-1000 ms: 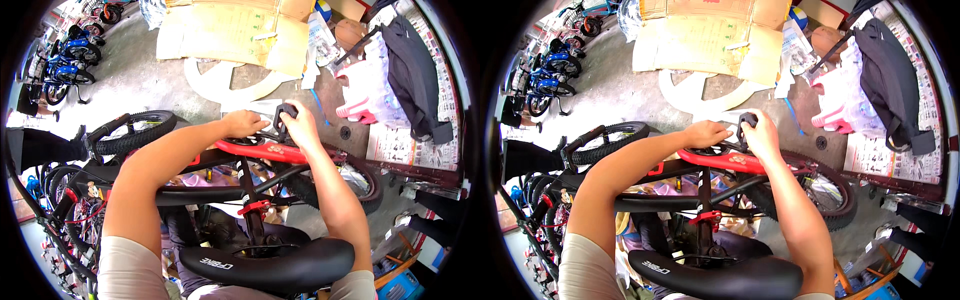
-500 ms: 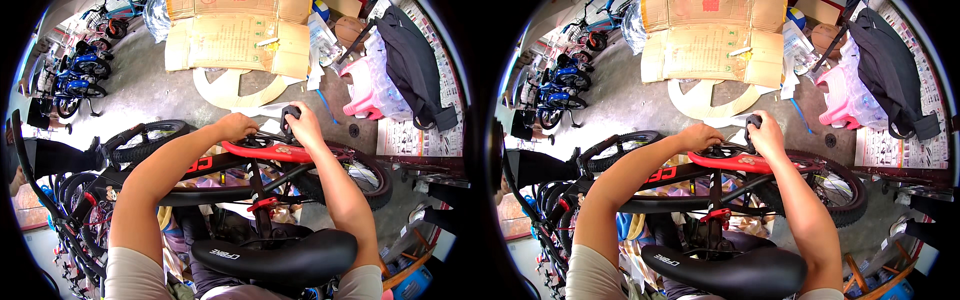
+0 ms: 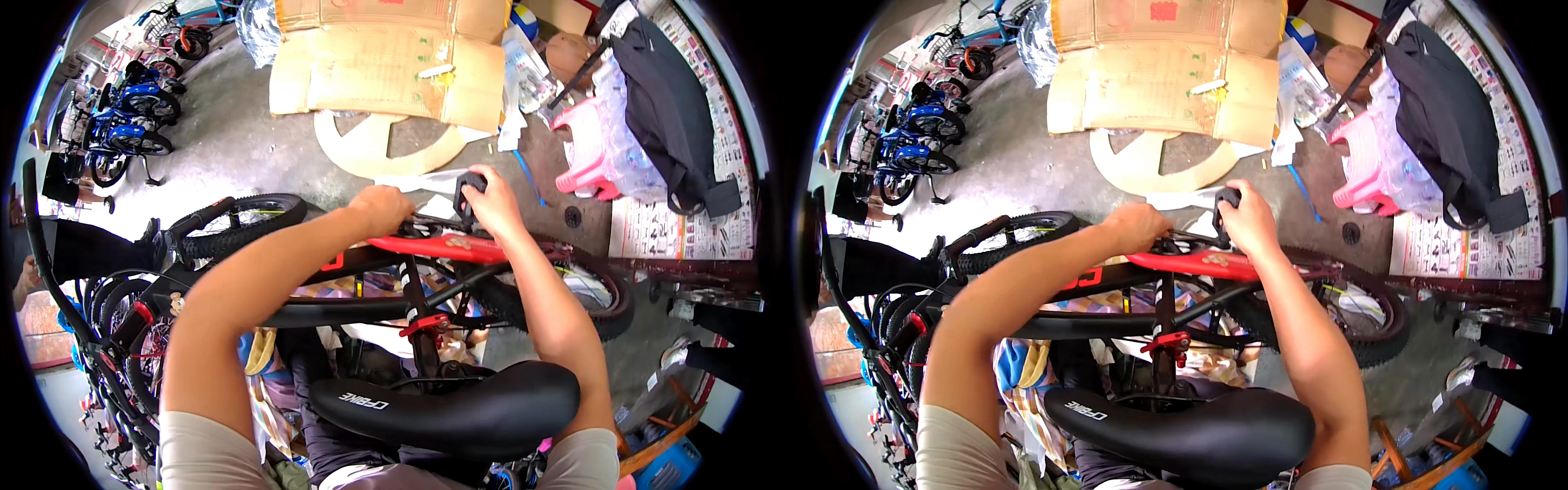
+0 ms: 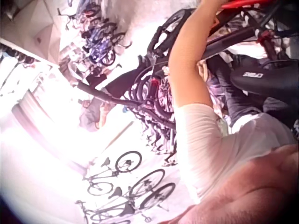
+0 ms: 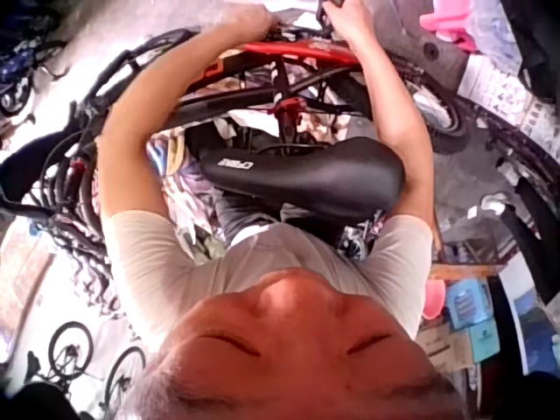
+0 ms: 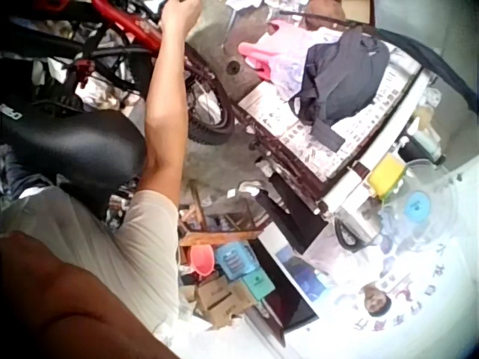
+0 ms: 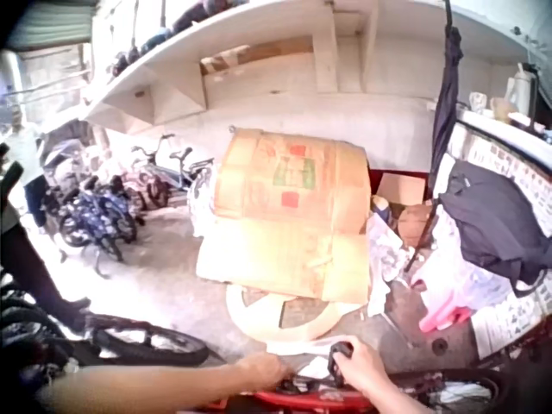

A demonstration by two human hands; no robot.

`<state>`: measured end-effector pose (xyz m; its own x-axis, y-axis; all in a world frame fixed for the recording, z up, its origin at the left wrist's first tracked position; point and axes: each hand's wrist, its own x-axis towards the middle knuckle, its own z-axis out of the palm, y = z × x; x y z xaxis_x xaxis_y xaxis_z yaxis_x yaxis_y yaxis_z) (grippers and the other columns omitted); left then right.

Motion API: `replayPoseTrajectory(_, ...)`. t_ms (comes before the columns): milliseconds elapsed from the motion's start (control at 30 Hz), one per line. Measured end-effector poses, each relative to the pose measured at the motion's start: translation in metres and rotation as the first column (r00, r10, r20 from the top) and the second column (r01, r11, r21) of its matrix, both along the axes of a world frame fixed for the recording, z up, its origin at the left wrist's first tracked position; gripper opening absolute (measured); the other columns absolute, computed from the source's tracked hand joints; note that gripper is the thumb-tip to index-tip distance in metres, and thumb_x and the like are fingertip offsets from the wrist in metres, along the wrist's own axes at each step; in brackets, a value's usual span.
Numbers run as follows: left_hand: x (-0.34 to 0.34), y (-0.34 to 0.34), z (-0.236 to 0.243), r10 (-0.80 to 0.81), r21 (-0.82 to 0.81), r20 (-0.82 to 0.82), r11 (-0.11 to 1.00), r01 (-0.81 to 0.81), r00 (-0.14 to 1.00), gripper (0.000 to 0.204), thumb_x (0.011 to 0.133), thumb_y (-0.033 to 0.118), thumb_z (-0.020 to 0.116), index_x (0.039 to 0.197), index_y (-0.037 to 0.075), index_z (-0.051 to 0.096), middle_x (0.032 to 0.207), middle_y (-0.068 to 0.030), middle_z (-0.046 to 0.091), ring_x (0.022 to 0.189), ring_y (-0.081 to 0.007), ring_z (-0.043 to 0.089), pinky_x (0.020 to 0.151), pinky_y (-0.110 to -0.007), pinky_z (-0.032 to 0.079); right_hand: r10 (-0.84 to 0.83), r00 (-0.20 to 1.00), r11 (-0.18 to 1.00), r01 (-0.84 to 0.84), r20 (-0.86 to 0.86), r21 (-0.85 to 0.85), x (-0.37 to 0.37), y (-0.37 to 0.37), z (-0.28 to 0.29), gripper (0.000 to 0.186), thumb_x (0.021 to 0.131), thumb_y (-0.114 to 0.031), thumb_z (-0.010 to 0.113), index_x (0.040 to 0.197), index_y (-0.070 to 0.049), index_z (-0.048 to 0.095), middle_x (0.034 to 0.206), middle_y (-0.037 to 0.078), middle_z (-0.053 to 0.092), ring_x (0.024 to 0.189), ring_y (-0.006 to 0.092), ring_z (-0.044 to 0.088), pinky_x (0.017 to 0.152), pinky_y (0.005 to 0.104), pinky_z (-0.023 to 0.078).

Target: The person positions a bicycle, spreads a cloth underneath, and attaches a pedal to the crank arm using a wrench.

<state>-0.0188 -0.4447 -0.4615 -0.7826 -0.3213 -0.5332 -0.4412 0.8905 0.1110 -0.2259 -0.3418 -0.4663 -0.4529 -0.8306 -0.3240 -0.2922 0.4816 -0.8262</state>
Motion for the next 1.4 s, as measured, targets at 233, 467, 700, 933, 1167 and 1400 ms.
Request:
replayPoseTrajectory(233,-0.015,-0.003,-0.002,0.055,0.048,0.022,0.997,-0.056,0.998,0.020,0.085,0.017,0.061,0.103,0.016,0.070,0.092,-0.0162,0.071,0.089,-0.0347,0.070,0.077,-0.047,0.055,0.053,0.978,0.999,-0.052,-0.203,0.011,0.002,0.001,-0.011,0.039,0.085,-0.021,0.064,0.122,-0.008,0.059,0.109,0.021,0.067,0.105,0.0386,0.063,0.092,0.0449,0.049)
replayPoseTrajectory(467,-0.011,0.002,0.005,0.061,-0.019,0.048,0.998,-0.060,0.997,0.019,0.086,0.019,0.061,0.103,0.017,0.071,0.093,-0.0170,0.071,0.089,-0.0354,0.070,0.076,-0.047,0.056,0.090,0.984,0.996,-0.093,-0.151,-0.012,-0.004,-0.002,-0.013,0.039,0.083,-0.021,0.065,0.119,-0.005,0.059,0.108,0.023,0.067,0.105,0.0389,0.063,0.091,0.0453,0.049)
replayPoseTrajectory(700,-0.008,0.006,0.009,0.049,-0.069,0.047,0.997,-0.046,0.998,0.020,0.084,0.013,0.061,0.101,0.015,0.071,0.093,-0.0171,0.071,0.090,-0.0367,0.069,0.078,-0.047,0.056,0.080,0.980,0.994,-0.093,-0.181,-0.061,-0.001,-0.003,-0.014,0.041,0.083,-0.022,0.067,0.119,-0.003,0.058,0.108,0.022,0.067,0.106,0.0375,0.063,0.091,0.0446,0.049)
replayPoseTrajectory(933,-0.013,0.007,0.004,-0.027,-0.078,-0.043,0.997,0.024,0.999,0.019,0.088,0.019,0.058,0.102,0.015,0.071,0.092,-0.0175,0.071,0.090,-0.0366,0.070,0.077,-0.048,0.056,0.096,0.955,0.993,-0.111,-0.281,-0.035,-0.002,-0.001,-0.013,0.041,0.085,-0.023,0.065,0.120,-0.004,0.056,0.108,0.022,0.067,0.104,0.0387,0.064,0.091,0.0451,0.049)
replayPoseTrajectory(1167,-0.005,0.009,0.014,0.046,-0.058,0.028,0.997,-0.044,0.999,0.018,0.087,0.015,0.059,0.102,0.014,0.070,0.092,-0.0164,0.071,0.090,-0.0347,0.071,0.077,-0.045,0.057,0.097,0.974,0.994,-0.104,-0.205,-0.025,0.004,0.002,-0.015,0.042,0.084,-0.021,0.065,0.122,-0.005,0.056,0.109,0.022,0.066,0.106,0.0374,0.063,0.092,0.0451,0.048)
replayPoseTrajectory(1400,0.003,0.014,0.017,-0.001,-0.118,0.074,0.993,0.010,0.997,0.018,0.085,0.013,0.059,0.098,0.010,0.070,0.091,-0.0175,0.071,0.089,-0.0351,0.071,0.077,-0.046,0.057,0.081,0.983,0.996,-0.087,-0.166,-0.029,0.003,0.005,-0.014,0.043,0.084,-0.021,0.065,0.121,-0.003,0.056,0.108,0.023,0.066,0.106,0.0381,0.063,0.091,0.0451,0.048)
